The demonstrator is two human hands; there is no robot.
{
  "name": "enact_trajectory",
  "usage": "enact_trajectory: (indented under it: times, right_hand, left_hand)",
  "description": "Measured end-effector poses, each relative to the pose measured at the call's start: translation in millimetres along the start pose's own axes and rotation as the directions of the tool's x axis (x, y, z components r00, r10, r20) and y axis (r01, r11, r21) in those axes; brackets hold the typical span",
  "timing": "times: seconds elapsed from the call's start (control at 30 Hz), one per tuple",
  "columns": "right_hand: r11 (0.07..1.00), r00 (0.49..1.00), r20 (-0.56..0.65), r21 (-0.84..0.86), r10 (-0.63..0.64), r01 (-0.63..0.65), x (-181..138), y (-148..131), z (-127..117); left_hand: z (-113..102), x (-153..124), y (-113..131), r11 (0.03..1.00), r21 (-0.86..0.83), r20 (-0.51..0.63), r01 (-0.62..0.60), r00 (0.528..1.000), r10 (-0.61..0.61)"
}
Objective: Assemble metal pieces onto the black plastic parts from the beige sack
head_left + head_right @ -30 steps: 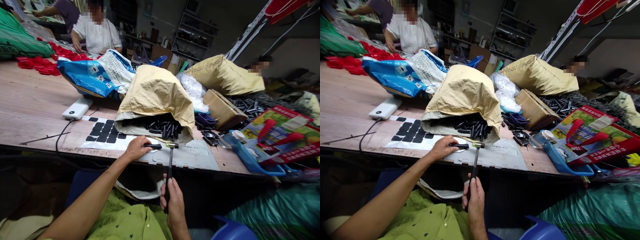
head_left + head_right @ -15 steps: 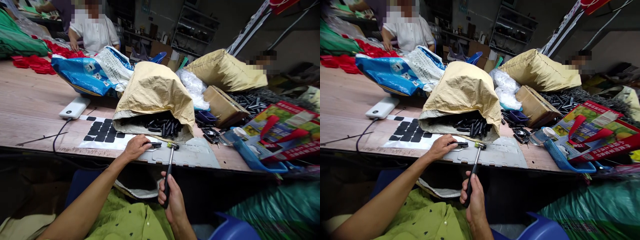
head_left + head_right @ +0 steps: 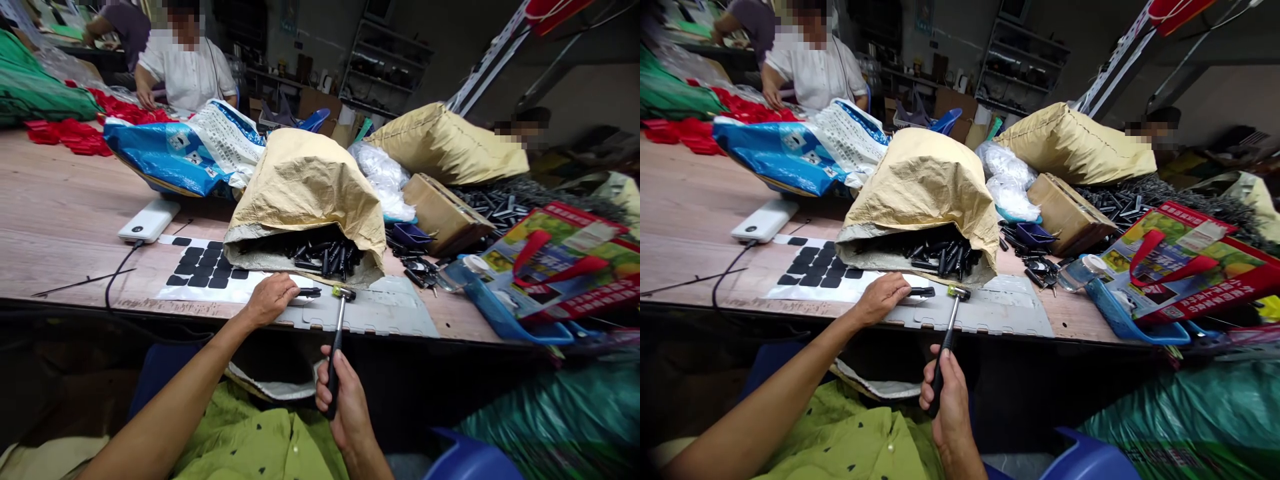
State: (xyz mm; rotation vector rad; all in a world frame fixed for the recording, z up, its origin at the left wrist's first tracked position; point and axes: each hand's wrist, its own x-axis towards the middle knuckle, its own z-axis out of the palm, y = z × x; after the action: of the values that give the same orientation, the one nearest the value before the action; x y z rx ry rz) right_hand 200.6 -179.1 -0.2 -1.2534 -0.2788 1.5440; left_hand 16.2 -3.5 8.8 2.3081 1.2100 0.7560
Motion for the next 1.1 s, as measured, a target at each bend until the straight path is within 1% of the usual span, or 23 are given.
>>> enact_trajectory:
  times: [0.07, 0.13, 0.23, 0.3, 0.37, 0.43, 0.53, 0.6, 0.63, 0.7, 0.77, 0.8, 0.83, 0.87, 0.9, 0.93, 0.97, 1.0, 1.03, 1.07, 1.1]
  right_hand:
    - [1.0, 1.0, -0.005, -0.005, -0.002, 0.002, 0, 0, -1]
    - [1.0, 1.0, -0.007, -0.005, -0.006, 0.006, 1, 0, -1]
    - [1.0, 1.0, -0.002, -0.001, -0.002, 0.002, 0, 0, -2]
    - [1.0, 1.0, -0.001, -0.001, 0.003, -0.003, 0, 0, -2]
    - [1.0, 1.0, -0.002, -0.003, 0.0, 0.0, 0, 0, -3]
    - [1.0, 1.0, 0.003, -0.006, -0.01, 0.01, 0, 0, -3]
    - [1.0, 1.0, 0.003, -0.016, -0.022, 0.022, 1, 1, -4]
    - [1.0, 1.0, -0.005, -0.022, -0.023, 0.023, 1, 2, -4]
    - [1.0, 1.0, -0.007, -0.022, -0.022, 0.022, 1, 2, -4]
    - [1.0, 1.0, -0.009, -0.021, -0.022, 0.021, 1, 2, -4]
    - [0.999, 1.0, -0.006, -0.021, -0.025, 0.025, 1, 2, -4]
    - [0.999, 1.0, -0.006, -0.022, -0.028, 0.028, 1, 2, -4]
    - [0.999, 0.999, -0.006, -0.023, -0.032, 0.031, 2, 2, -4]
    - [0.999, 0.999, -0.006, -0.024, -0.033, 0.033, 2, 2, -4]
    - [0.999, 0.999, -0.008, -0.024, -0.034, 0.034, 2, 3, -4]
    - [0.999, 0.999, -0.008, -0.024, -0.035, 0.034, 2, 3, -4]
    - [0.999, 0.999, -0.009, -0.024, -0.034, 0.034, 2, 3, -4]
    - [0.999, 0.999, -0.009, -0.024, -0.033, 0.033, 2, 3, -4]
    - [0.999, 0.999, -0.006, -0.024, -0.031, 0.031, 2, 3, -5]
    - [0.999, 0.999, -0.004, -0.024, -0.032, 0.032, 2, 3, -5]
    - [0.999, 0.999, -0.001, -0.025, -0.034, 0.033, 2, 4, -5]
  left_hand:
    - [-4, -7, 9, 0.998, -0.057, 0.018, -0.021, 1.0, 0.022]
    - [-8, -21, 22, 0.99, -0.136, 0.057, -0.04, 0.997, 0.048]
    - [-10, -52, 42, 0.974, -0.223, 0.163, -0.041, 0.983, 0.079]
    - [-5, -73, 46, 0.977, -0.214, 0.242, -0.002, 0.969, 0.055]
    - [6, -90, 40, 0.988, -0.133, 0.304, 0.081, 0.952, -0.037]
    - [20, -101, 26, 0.981, 0.004, 0.345, 0.193, 0.921, -0.182]
    - [41, -108, 4, 0.922, 0.194, 0.373, 0.336, 0.844, -0.386]
    - [47, -108, -1, 0.891, 0.257, 0.388, 0.375, 0.804, -0.451]
    - [47, -106, 0, 0.889, 0.262, 0.395, 0.376, 0.798, -0.455]
    - [41, -99, 12, 0.916, 0.199, 0.421, 0.347, 0.814, -0.4]
    - [27, -83, 30, 0.955, 0.031, 0.452, 0.295, 0.848, -0.277]
    - [19, -72, 39, 0.959, -0.071, 0.448, 0.273, 0.868, -0.214]
    - [11, -58, 46, 0.954, -0.149, 0.419, 0.26, 0.89, -0.177]
    - [4, -42, 51, 0.951, -0.169, 0.317, 0.259, 0.928, -0.196]
    - [-1, -25, 52, 0.95, -0.16, 0.171, 0.269, 0.955, -0.242]
    - [-5, -6, 51, 0.951, -0.139, 0.016, 0.277, 0.961, -0.278]
    - [-7, 12, 47, 0.951, -0.106, -0.128, 0.29, 0.944, -0.303]
    - [-8, 30, 40, 0.944, -0.07, -0.233, 0.322, 0.915, -0.329]
    - [-8, 46, 32, 0.931, -0.038, -0.293, 0.364, 0.886, -0.359]
    - [-7, 60, 24, 0.914, -0.019, -0.316, 0.405, 0.865, -0.39]
    - [-5, 72, 17, 0.901, -0.005, -0.312, 0.435, 0.855, -0.414]
